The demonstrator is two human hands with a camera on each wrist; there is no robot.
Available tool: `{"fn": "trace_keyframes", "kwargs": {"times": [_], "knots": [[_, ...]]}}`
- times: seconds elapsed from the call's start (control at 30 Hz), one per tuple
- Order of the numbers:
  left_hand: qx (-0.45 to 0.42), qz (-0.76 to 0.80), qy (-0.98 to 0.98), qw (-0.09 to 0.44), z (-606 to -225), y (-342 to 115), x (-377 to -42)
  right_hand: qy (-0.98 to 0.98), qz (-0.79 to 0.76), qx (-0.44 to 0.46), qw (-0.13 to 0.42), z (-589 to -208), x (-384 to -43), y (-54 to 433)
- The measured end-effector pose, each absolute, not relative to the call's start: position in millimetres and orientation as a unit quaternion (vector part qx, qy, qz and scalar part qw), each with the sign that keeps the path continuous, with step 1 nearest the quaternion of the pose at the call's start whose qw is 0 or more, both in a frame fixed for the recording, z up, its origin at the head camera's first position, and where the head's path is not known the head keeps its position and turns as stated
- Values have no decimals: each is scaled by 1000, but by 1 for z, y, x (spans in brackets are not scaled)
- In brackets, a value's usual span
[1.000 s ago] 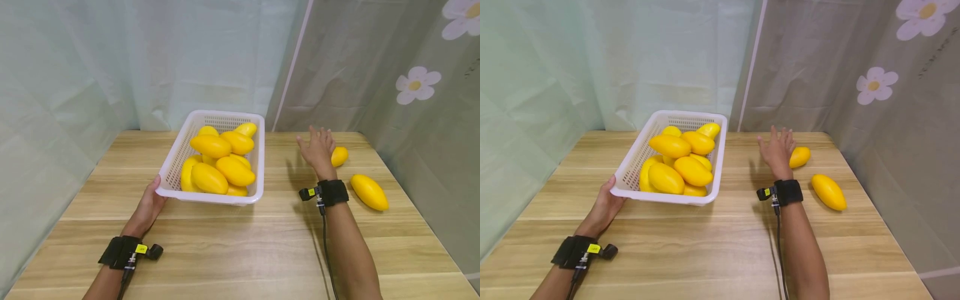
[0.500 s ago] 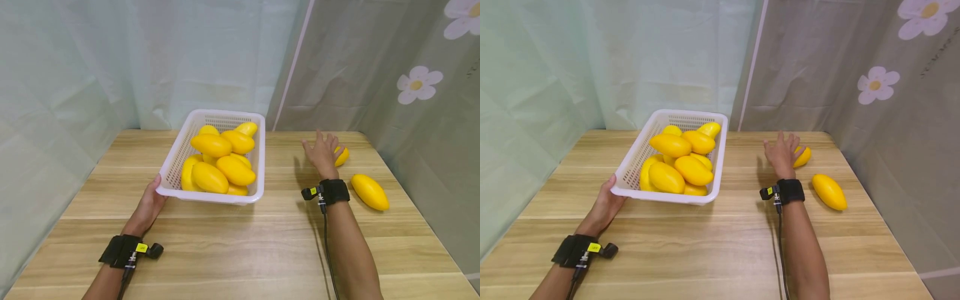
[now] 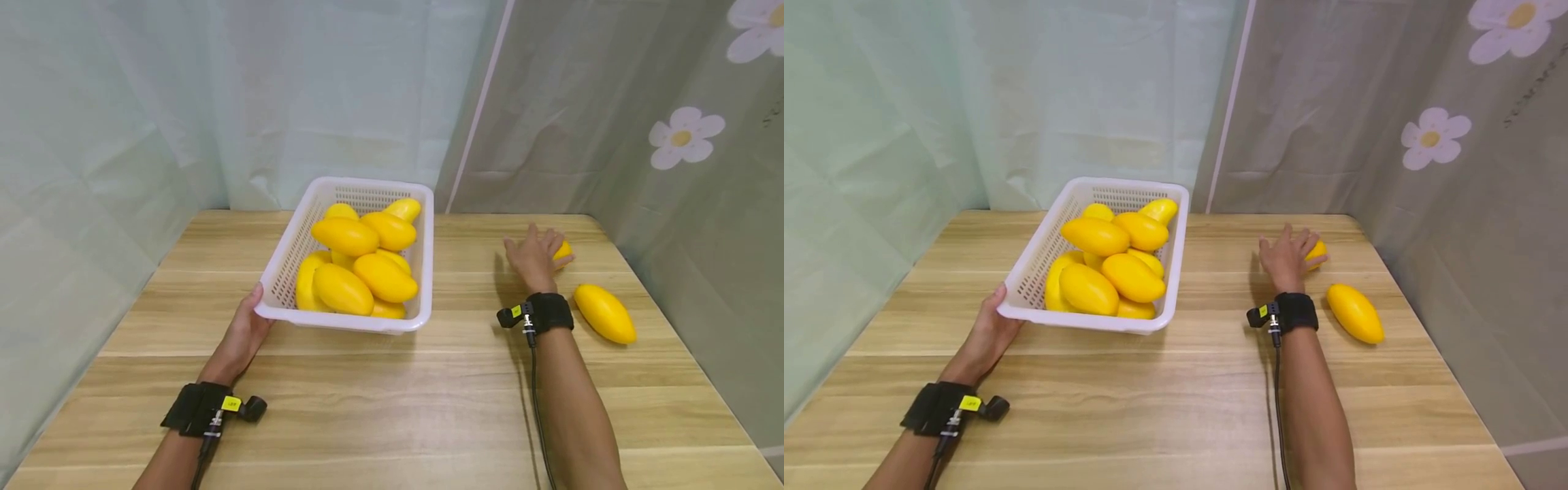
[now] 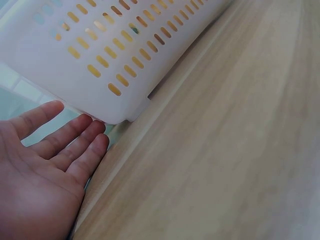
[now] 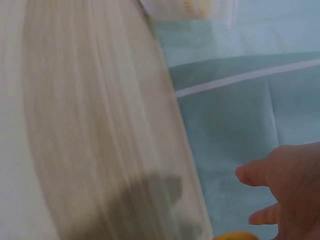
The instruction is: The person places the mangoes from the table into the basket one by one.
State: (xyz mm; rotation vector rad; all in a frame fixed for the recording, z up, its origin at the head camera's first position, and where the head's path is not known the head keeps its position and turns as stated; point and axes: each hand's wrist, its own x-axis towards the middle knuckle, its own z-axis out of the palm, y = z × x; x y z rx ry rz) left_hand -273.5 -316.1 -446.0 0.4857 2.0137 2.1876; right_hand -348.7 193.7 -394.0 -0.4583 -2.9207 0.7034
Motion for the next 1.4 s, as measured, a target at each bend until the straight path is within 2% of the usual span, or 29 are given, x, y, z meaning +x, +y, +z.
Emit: {"fn": "trace_keyframes", "kwargs": {"times": [0.27, 0.57, 1.07, 1.4], "knots": [[156, 724, 668, 72, -437, -315, -268, -960, 199, -182, 72, -403, -354, 200], [146, 725, 668, 81, -429, -312, -264, -942, 203, -203, 171, -415, -354, 209], [140, 720, 674, 80, -427, -312, -265, -892, 322, -219, 230, -423, -352, 222], [137, 719, 677, 81, -428, -312, -265, -878, 349, -221, 241, -422, -353, 221]]}}
